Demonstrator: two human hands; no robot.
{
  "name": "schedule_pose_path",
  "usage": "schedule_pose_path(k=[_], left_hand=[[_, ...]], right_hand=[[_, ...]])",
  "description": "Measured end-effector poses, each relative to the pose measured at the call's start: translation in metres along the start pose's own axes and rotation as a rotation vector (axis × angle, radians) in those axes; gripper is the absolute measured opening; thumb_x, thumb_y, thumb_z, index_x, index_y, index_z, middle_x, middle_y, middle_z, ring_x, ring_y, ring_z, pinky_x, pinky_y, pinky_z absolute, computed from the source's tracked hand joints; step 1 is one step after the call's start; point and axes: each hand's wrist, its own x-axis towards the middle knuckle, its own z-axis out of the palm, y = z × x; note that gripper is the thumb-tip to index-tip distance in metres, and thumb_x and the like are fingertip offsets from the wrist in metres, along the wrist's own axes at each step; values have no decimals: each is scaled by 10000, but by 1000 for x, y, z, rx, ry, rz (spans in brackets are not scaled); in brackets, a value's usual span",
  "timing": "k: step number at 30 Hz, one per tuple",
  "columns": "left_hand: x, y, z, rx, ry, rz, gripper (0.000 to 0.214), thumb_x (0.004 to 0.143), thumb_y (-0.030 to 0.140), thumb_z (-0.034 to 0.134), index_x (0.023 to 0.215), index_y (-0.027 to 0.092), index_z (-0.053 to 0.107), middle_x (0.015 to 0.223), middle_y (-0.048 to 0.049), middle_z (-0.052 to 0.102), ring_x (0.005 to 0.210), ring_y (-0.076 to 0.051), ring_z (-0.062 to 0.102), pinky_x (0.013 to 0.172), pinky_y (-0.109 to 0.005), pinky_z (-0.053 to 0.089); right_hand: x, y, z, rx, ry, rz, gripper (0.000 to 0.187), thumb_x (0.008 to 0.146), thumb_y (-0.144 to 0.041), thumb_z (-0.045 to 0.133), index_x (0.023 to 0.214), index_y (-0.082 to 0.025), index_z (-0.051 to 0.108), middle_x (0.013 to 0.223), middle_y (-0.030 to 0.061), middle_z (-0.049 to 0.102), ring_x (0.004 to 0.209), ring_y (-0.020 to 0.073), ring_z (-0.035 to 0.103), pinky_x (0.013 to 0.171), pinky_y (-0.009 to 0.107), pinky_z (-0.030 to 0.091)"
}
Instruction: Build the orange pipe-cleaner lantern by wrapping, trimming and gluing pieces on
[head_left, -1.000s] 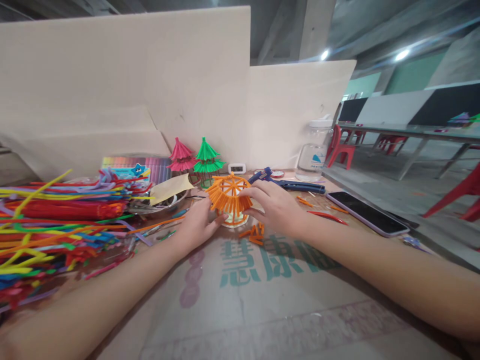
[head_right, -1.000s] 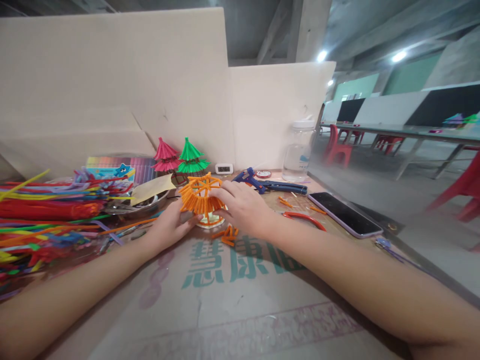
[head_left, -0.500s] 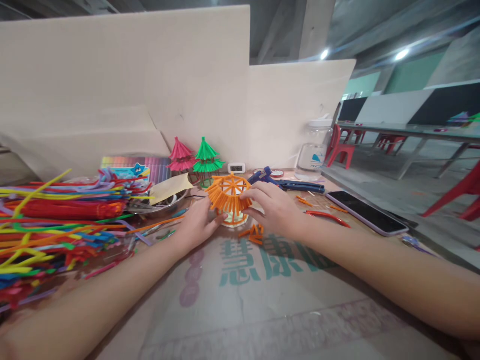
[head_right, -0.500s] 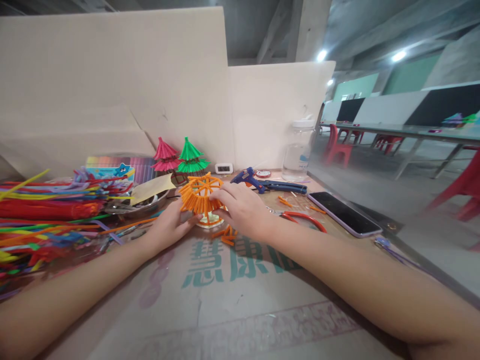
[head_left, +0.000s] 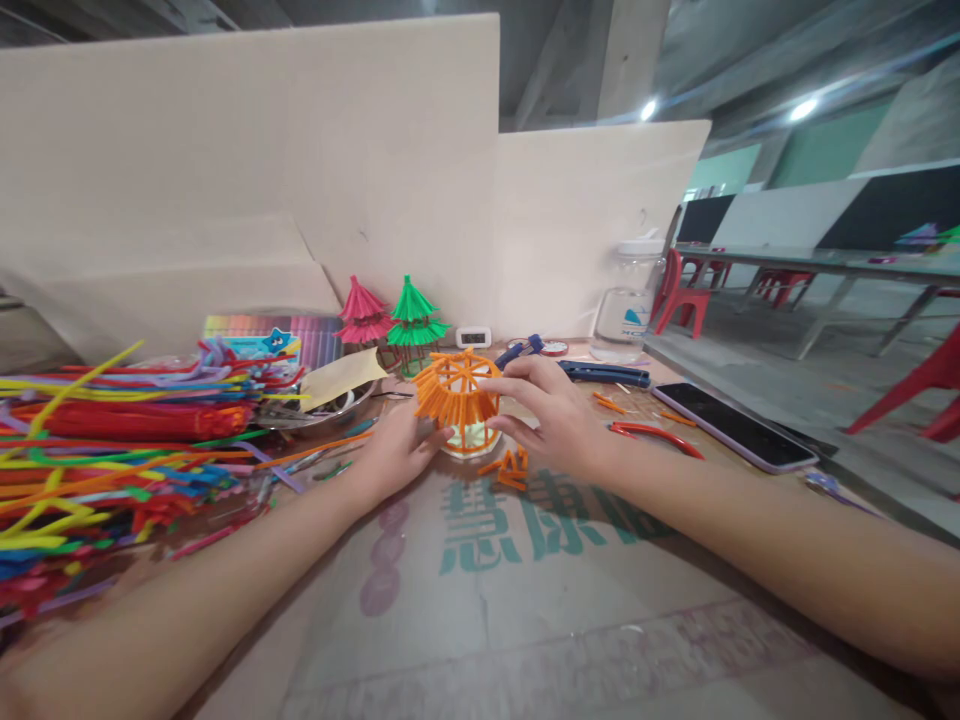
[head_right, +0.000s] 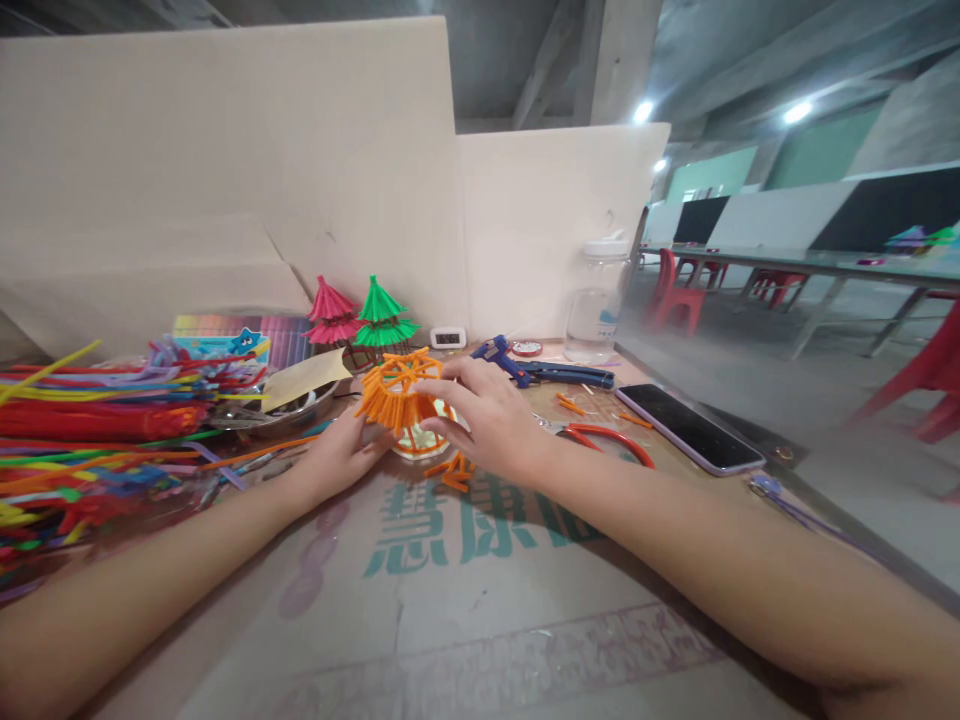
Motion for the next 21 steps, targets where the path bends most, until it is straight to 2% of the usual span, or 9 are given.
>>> schedule_pose_path(k=[6, 9, 14, 21], left_hand=[[-3, 0, 0, 58, 24, 4, 430, 906, 358, 509, 1284, 153, 528, 1261, -154, 606, 1193, -322, 548, 1010, -483, 440], [-3, 0, 0, 85, 20, 27, 441, 913, 331, 502, 1319, 161, 504, 1287, -153, 588, 1206, -316, 535, 1009, -483, 435], [-3, 1, 0, 97, 17, 40, 467, 919, 330, 500, 1354, 162, 473, 1247, -153, 601, 1194, -317, 535, 1000, -486, 440], [-3, 3, -1, 104, 21, 41, 406, 926, 348, 484, 1292, 172, 503, 1231, -143, 599, 1165, -307, 546, 983, -471, 447]], right_hand=[[13, -11, -9, 142, -11, 142, 128, 907, -187, 566, 962, -205, 680, 1072, 86, 594, 1096, 235, 557, 978, 438, 450], [16, -13, -12, 127, -68, 150, 105, 878, -185, 599, 925, -205, 691, 1069, 87, 600, 1073, 245, 563, 965, 450, 446], [19, -13, -16, 90, -108, 156, 136, 858, -183, 614, 977, -205, 676, 1111, 97, 594, 1100, 254, 550, 976, 455, 437], [20, -16, -17, 29, -174, 143, 84, 865, -179, 601, 900, -192, 676, 1138, 111, 592, 1122, 264, 538, 979, 460, 423]])
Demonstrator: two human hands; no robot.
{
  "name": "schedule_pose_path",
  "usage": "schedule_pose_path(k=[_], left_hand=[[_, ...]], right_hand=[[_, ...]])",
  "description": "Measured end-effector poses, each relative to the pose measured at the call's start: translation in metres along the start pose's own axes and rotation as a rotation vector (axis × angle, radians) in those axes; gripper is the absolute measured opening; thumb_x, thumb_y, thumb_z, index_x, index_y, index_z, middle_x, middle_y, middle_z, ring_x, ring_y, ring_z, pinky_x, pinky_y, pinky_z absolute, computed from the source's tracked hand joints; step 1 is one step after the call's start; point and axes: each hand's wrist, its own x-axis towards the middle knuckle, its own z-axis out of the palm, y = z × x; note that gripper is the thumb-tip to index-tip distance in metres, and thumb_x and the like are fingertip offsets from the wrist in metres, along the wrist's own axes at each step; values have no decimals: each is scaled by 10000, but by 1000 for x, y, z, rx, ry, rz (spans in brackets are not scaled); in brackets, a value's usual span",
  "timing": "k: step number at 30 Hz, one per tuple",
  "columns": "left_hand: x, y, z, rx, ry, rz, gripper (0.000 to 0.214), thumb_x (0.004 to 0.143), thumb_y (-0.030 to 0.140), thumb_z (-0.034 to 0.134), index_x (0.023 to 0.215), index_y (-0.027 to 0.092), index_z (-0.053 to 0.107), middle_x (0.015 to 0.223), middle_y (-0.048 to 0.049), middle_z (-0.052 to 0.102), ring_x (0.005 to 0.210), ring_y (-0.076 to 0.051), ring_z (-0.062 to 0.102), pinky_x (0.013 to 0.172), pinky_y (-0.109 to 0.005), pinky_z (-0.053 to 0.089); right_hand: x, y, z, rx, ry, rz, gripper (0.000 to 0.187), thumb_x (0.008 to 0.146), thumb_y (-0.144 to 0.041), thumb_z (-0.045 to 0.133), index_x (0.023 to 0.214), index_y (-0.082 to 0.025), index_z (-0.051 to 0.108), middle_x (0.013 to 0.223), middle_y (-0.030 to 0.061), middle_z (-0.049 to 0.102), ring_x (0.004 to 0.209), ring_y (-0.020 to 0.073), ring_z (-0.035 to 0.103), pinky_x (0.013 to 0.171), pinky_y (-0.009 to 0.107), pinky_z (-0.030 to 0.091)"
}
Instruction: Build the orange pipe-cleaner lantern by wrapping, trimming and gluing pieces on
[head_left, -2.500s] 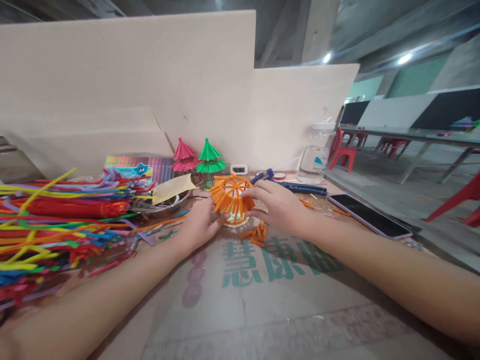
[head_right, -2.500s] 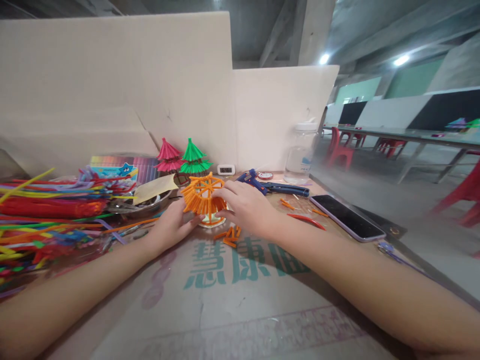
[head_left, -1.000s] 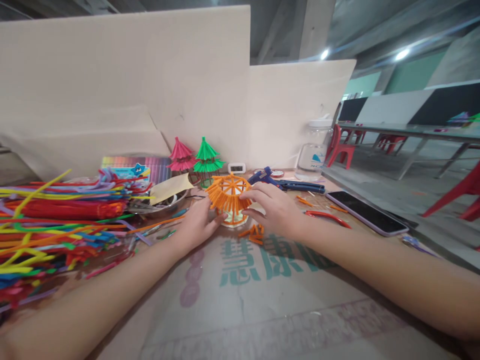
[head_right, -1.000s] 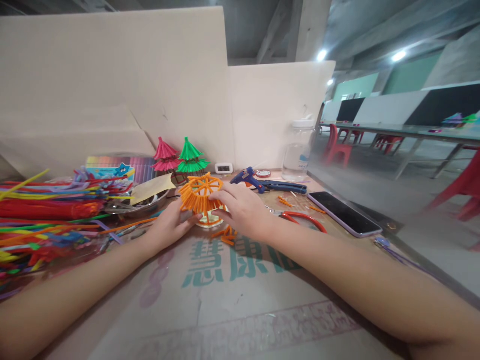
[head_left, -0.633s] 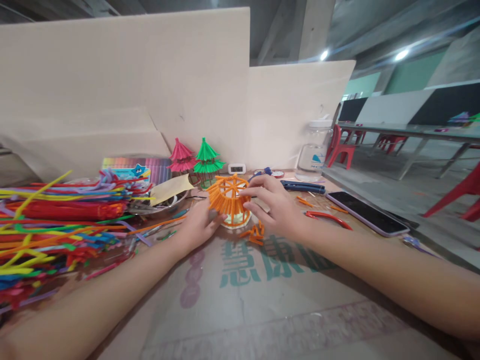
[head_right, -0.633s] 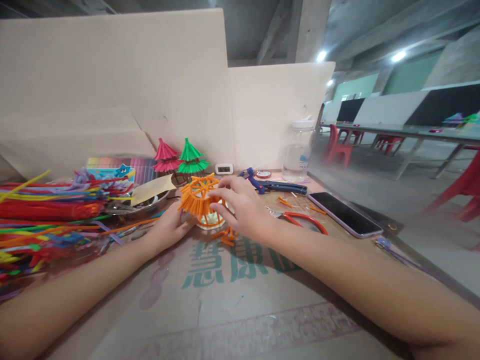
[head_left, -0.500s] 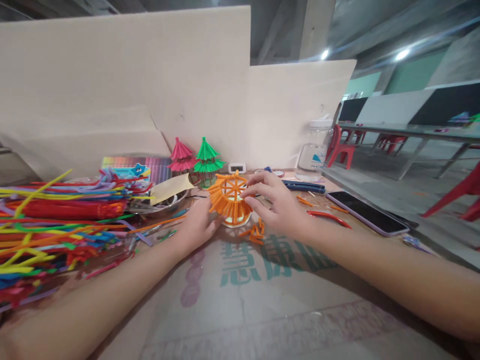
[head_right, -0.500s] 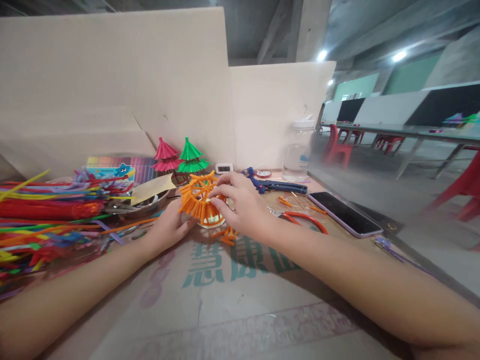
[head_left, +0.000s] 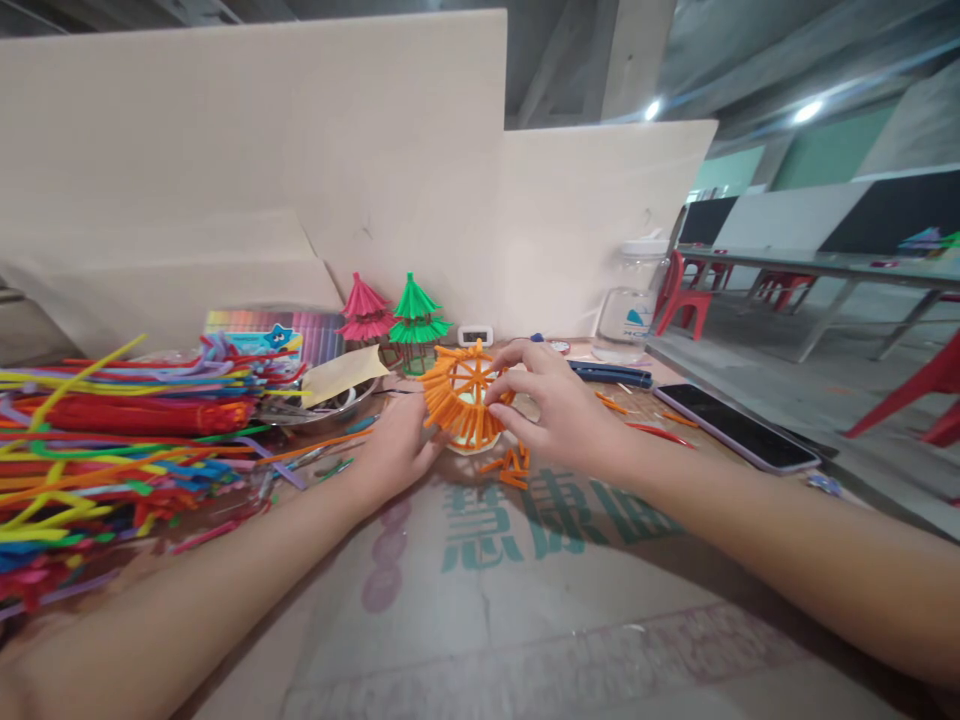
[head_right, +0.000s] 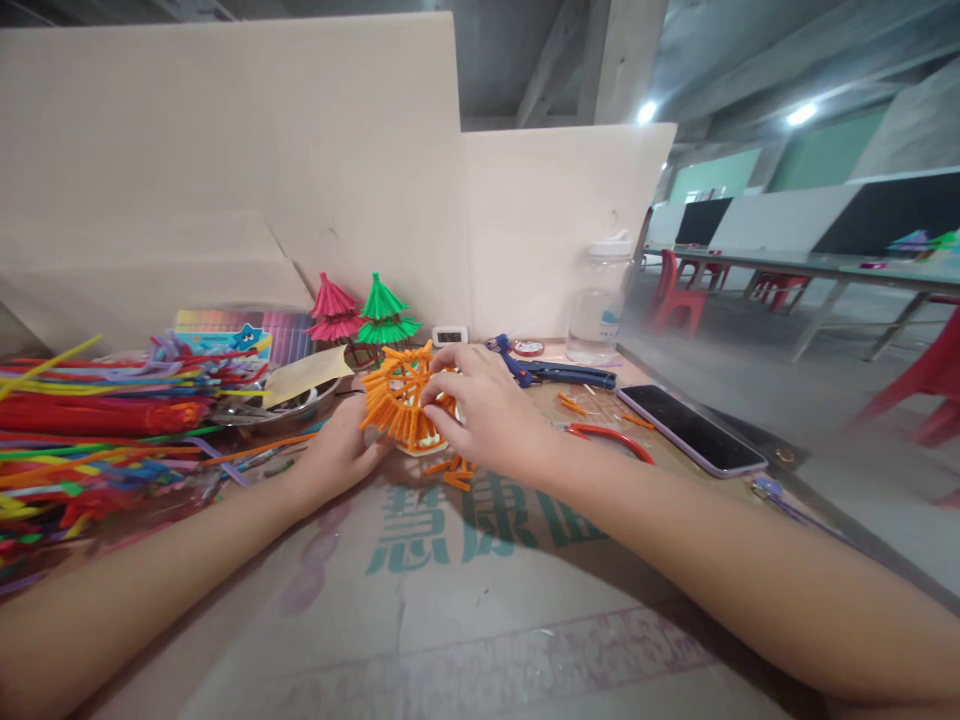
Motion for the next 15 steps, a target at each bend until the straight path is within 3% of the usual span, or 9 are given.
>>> schedule_pose_path(k=[6, 10, 15], left_hand=[[0, -1, 1, -2, -12, -5, 426, 924, 361, 479, 1312, 186, 493, 1266, -139, 592, 1198, -307, 535, 1008, -465, 437], [-1, -2, 2, -11, -11, -45, 420, 904, 346, 494, 1286, 171, 510, 1290, -152, 587, 1206, -322, 535, 1027, -494, 423], [-2, -3, 2, -26, -18, -54, 423, 908, 363, 486, 1270, 147, 519, 1295, -171, 583, 1217, -330, 529, 1021, -500, 427]], right_hand=[[-1, 6, 5, 15, 86, -55, 80, 882, -196, 617, 901, -218, 691, 1102, 95, 623, 1087, 257, 560, 942, 462, 443], [-2, 13, 5, 60, 190, -61, 229, 911, -149, 537, 1017, -263, 706, 1076, 73, 632, 1055, 237, 575, 906, 447, 467], [-4, 17, 4, 25, 148, -111, 340, 819, -41, 517, 958, -269, 727, 1140, 68, 608, 1103, 252, 556, 925, 466, 445]])
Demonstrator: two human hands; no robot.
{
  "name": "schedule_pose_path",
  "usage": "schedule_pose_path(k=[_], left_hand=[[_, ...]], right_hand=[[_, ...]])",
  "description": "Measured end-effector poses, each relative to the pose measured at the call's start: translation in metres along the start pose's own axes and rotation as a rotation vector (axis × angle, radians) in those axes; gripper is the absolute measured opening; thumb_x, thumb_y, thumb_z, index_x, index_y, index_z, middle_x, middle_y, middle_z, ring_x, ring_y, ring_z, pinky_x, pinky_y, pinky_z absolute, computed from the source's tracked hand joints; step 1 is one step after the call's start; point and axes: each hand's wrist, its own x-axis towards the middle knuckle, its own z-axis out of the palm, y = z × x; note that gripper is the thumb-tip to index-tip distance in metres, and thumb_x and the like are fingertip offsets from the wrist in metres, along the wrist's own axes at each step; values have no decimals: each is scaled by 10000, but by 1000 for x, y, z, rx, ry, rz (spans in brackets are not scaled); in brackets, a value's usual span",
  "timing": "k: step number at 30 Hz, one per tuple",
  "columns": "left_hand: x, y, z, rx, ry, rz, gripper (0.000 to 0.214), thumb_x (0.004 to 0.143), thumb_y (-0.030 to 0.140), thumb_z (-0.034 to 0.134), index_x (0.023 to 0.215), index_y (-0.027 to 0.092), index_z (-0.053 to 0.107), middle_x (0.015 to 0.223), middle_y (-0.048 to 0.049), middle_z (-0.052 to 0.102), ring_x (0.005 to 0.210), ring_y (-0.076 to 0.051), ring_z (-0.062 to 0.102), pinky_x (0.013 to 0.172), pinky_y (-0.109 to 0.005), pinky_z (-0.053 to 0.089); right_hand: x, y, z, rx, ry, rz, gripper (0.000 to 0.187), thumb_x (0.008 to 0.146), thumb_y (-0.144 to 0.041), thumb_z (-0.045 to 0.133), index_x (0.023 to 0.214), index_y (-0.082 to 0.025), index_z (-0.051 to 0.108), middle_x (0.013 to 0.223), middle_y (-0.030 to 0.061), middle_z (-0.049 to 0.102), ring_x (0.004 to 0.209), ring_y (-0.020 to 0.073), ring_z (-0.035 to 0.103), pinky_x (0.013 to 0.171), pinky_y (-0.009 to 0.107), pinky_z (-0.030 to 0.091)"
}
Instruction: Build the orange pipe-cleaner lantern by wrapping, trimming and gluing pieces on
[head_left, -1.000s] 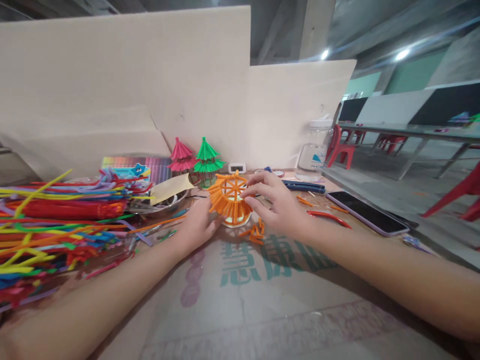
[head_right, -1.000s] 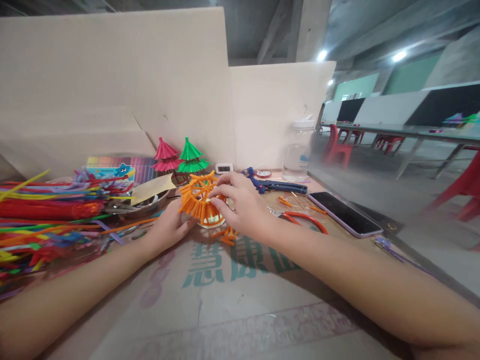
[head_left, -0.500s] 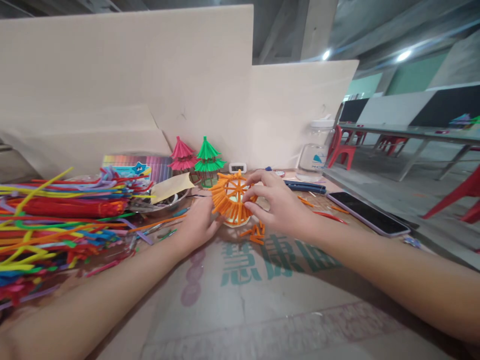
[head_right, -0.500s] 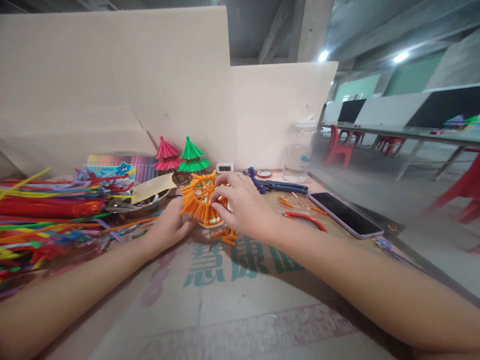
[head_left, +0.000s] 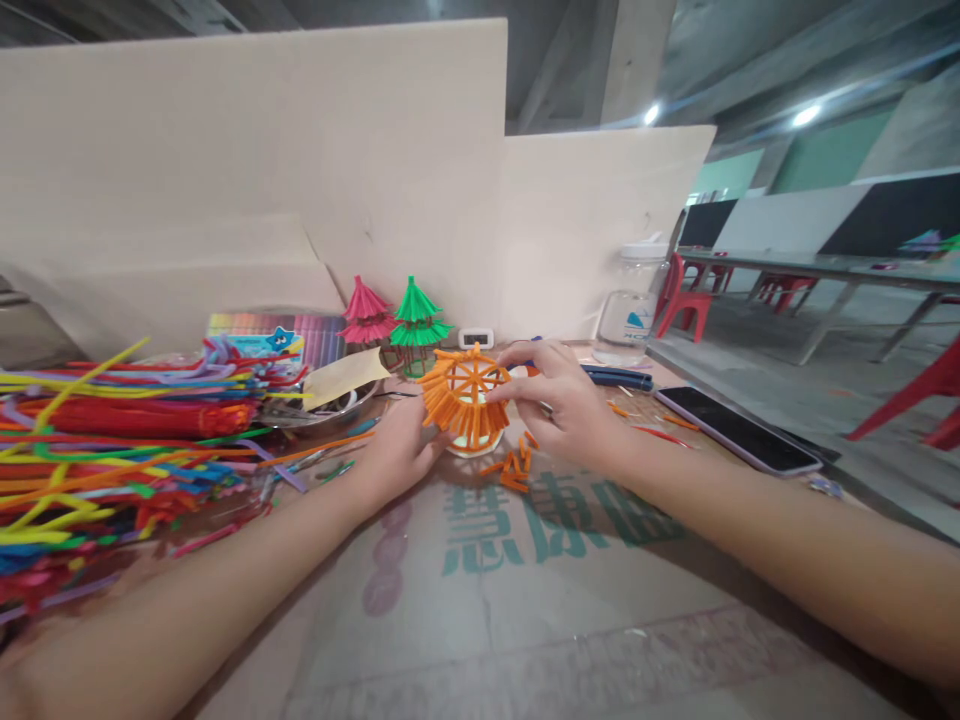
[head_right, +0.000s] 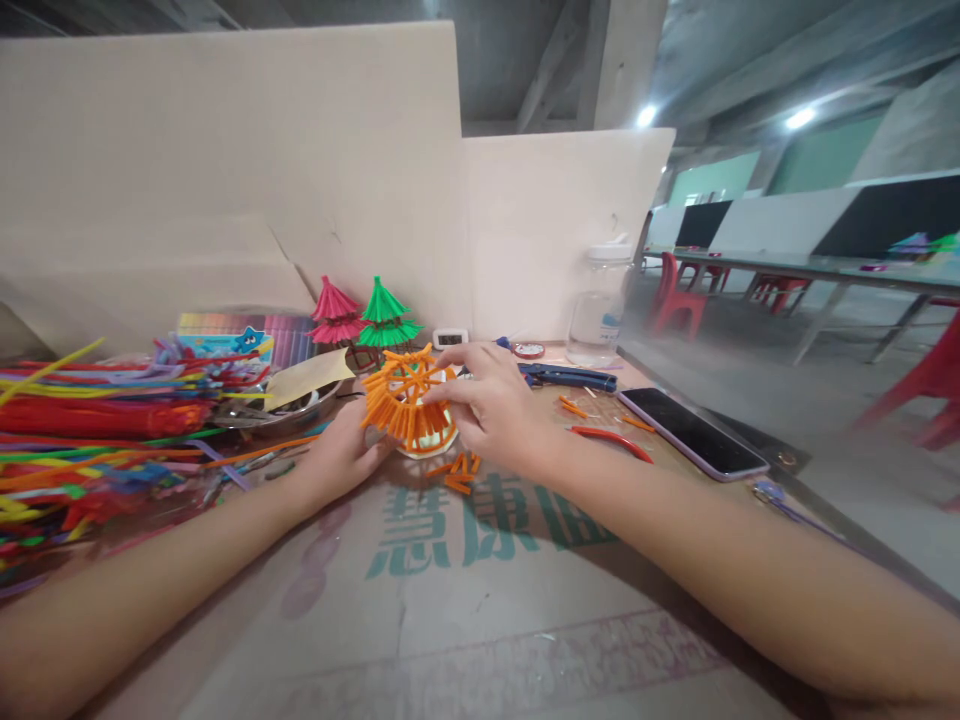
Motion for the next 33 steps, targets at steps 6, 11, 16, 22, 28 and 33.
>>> schedule_pose_path(k=[6, 11, 16, 22, 28, 33], left_hand=[[1, 1, 0, -17, 2, 0, 416, 893, 337, 505, 1271, 165, 520, 1293, -156, 591, 1225, -326, 533, 1024, -484, 429], [2, 0, 1, -5, -4, -2, 403, 911, 370, 488, 1258, 168, 527, 1273, -156, 598, 1194, -326, 552, 1006, -479, 443], [4, 3, -1, -46, -10, -12, 437, 922, 408, 480, 1266, 144, 524, 1285, -165, 599, 1200, -324, 550, 1021, -479, 433], [4, 1, 0, -90, -20, -44, 415, 919, 375, 485, 1272, 161, 530, 1292, -142, 609, 1212, -310, 555, 1030, -472, 441], [5, -8, 6, -120, -78, -116, 267, 924, 334, 470, 1083, 168, 607, 1079, -124, 681, 1080, -281, 622, 965, -461, 490], [7, -3, 5, -194, -31, -167, 238, 874, 326, 502, 1019, 163, 601, 1023, -107, 695, 1028, -272, 647, 948, -455, 507]], right_hand=[[0, -1, 0, -52, -47, -50, 335, 799, -25, 526, 938, -245, 737, 1162, 83, 611, 1128, 263, 542, 936, 469, 424], [1, -4, 0, -4, -26, -14, 378, 817, -18, 494, 993, -270, 714, 1151, 70, 606, 1116, 244, 546, 934, 456, 434], [-1, -2, 2, 10, -12, 6, 386, 813, -12, 488, 990, -268, 718, 1133, 73, 604, 1114, 247, 547, 945, 459, 436], [5, 1, -2, 80, 71, 108, 259, 880, -95, 513, 1036, -239, 662, 1044, 75, 642, 1035, 231, 590, 910, 421, 467], [12, 24, -19, 108, 75, 510, 109, 870, -269, 606, 790, -195, 609, 743, 20, 662, 700, 178, 603, 649, 294, 440], [4, 54, -19, -30, -64, 623, 163, 885, -299, 533, 775, -193, 591, 654, 10, 636, 610, 166, 548, 598, 283, 380]])
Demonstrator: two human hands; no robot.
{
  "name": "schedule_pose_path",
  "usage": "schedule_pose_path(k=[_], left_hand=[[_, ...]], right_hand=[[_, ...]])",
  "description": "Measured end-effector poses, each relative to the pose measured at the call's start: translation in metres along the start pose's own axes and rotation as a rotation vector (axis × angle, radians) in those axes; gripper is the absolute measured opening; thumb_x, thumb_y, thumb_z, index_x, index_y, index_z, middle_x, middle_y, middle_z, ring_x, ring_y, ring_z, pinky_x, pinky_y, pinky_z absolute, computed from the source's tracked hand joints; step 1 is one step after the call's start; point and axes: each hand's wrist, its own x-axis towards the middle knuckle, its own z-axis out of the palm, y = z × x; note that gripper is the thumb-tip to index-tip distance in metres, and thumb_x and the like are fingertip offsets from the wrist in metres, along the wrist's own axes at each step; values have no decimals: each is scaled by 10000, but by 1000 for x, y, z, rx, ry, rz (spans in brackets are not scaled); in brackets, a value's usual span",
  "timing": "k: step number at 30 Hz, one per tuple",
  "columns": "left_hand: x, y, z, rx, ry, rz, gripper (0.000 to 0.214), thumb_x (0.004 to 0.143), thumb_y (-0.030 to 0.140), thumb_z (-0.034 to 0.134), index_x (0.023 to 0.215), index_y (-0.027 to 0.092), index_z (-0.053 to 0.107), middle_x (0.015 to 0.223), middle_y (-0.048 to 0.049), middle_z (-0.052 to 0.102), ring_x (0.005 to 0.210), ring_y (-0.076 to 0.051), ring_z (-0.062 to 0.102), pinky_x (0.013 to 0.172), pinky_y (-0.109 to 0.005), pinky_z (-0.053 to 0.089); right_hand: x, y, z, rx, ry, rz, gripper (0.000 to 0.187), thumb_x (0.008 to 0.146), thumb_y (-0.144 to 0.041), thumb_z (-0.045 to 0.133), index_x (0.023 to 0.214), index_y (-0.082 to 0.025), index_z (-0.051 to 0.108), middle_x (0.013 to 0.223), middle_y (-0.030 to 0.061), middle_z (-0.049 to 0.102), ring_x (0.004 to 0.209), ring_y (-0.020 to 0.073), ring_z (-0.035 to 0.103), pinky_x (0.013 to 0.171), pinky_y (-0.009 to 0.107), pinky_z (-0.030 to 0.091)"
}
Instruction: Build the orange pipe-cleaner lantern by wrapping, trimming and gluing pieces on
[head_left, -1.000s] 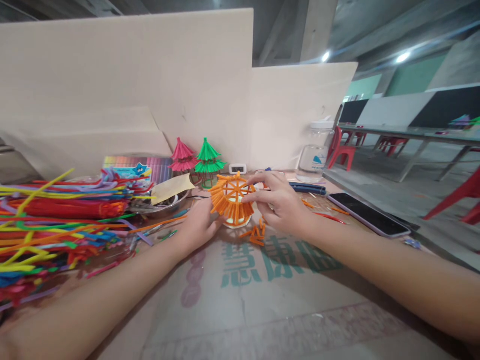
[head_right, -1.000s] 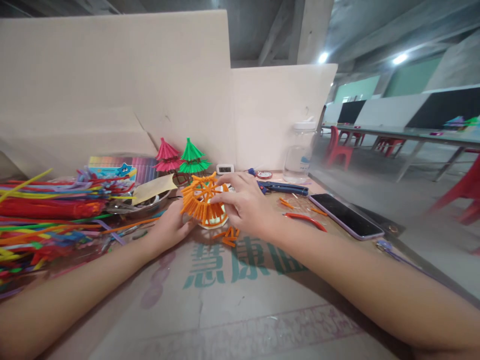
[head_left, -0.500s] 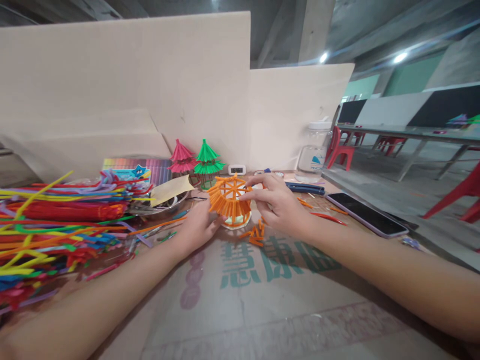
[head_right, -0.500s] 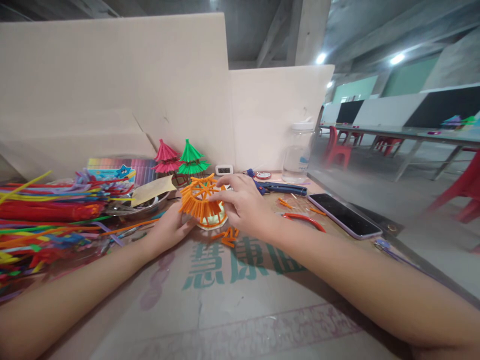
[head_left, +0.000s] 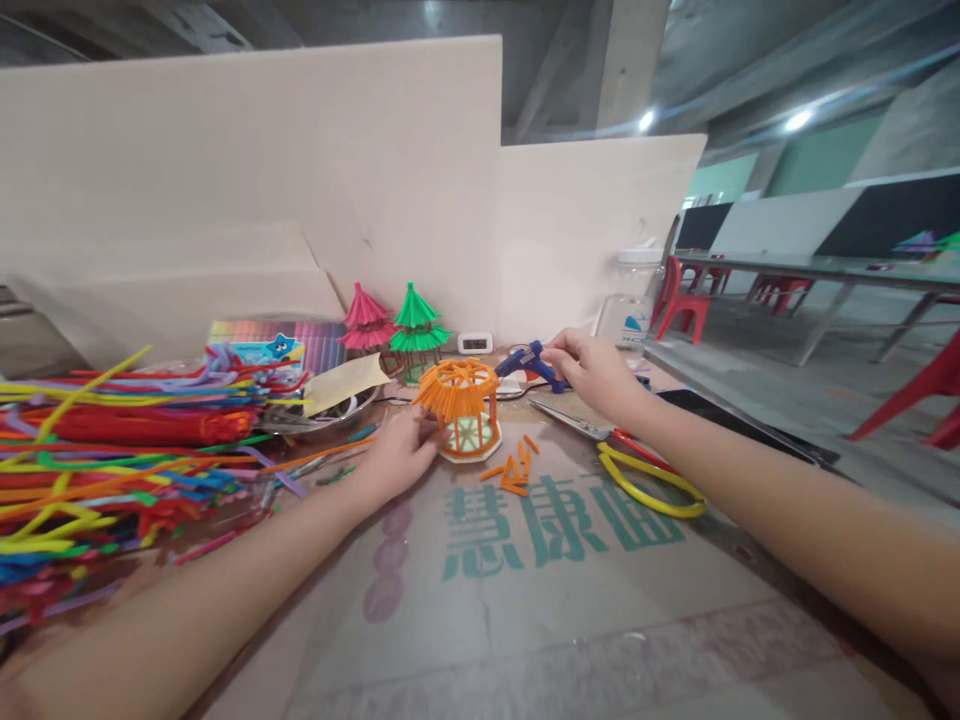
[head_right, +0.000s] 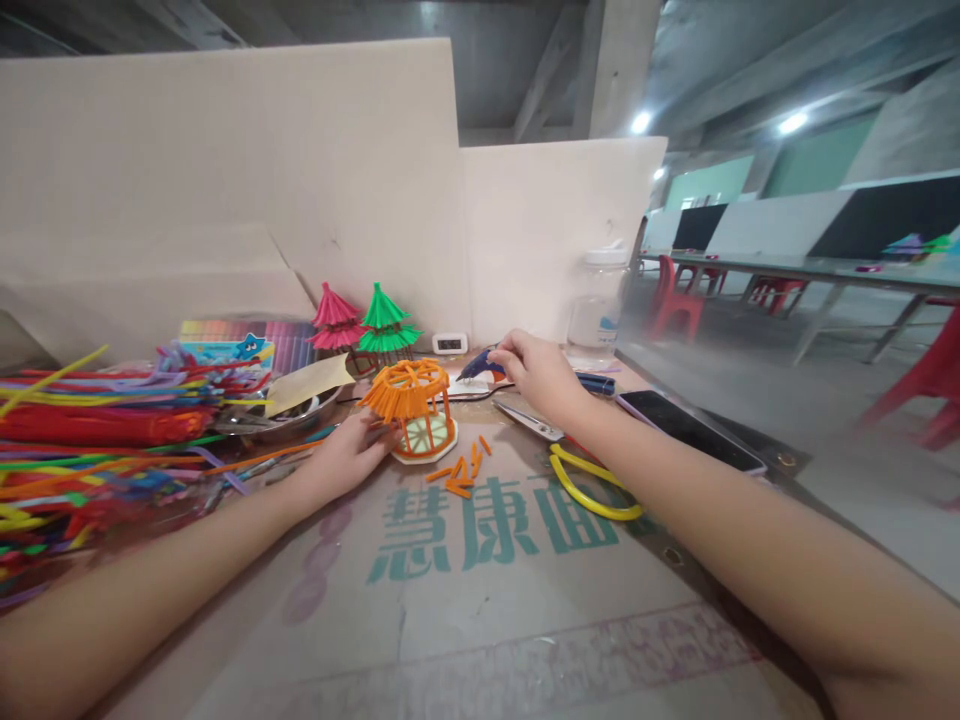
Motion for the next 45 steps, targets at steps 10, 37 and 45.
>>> schedule_pose_path(k=[10, 37, 45], left_hand=[[-4, 6, -3, -12, -5, -6, 443, 871, 469, 552, 1205, 178, 564, 1248, -113, 650, 1143, -283, 620, 1006, -441, 483], [3, 5, -2, 159, -52, -9, 431, 839, 444, 590, 1176, 175, 577, 1114, -115, 678, 1012, -292, 643, 923, -415, 494], [1, 8, -3, 179, -64, -33, 353, 844, 484, 569, 993, 168, 613, 957, -95, 691, 880, -270, 651, 796, -380, 510]], right_hand=[[2, 34, 11, 10, -67, -6, 77, 846, -134, 480, 856, -194, 527, 784, 46, 715, 729, 175, 640, 708, 295, 446], [4, 27, 12, 374, -200, 162, 168, 803, -314, 620, 720, -187, 551, 647, 28, 689, 601, 137, 612, 630, 263, 483], [10, 49, 6, -195, -120, 115, 249, 882, -285, 516, 1012, -178, 700, 845, 59, 728, 751, 193, 638, 688, 282, 451]])
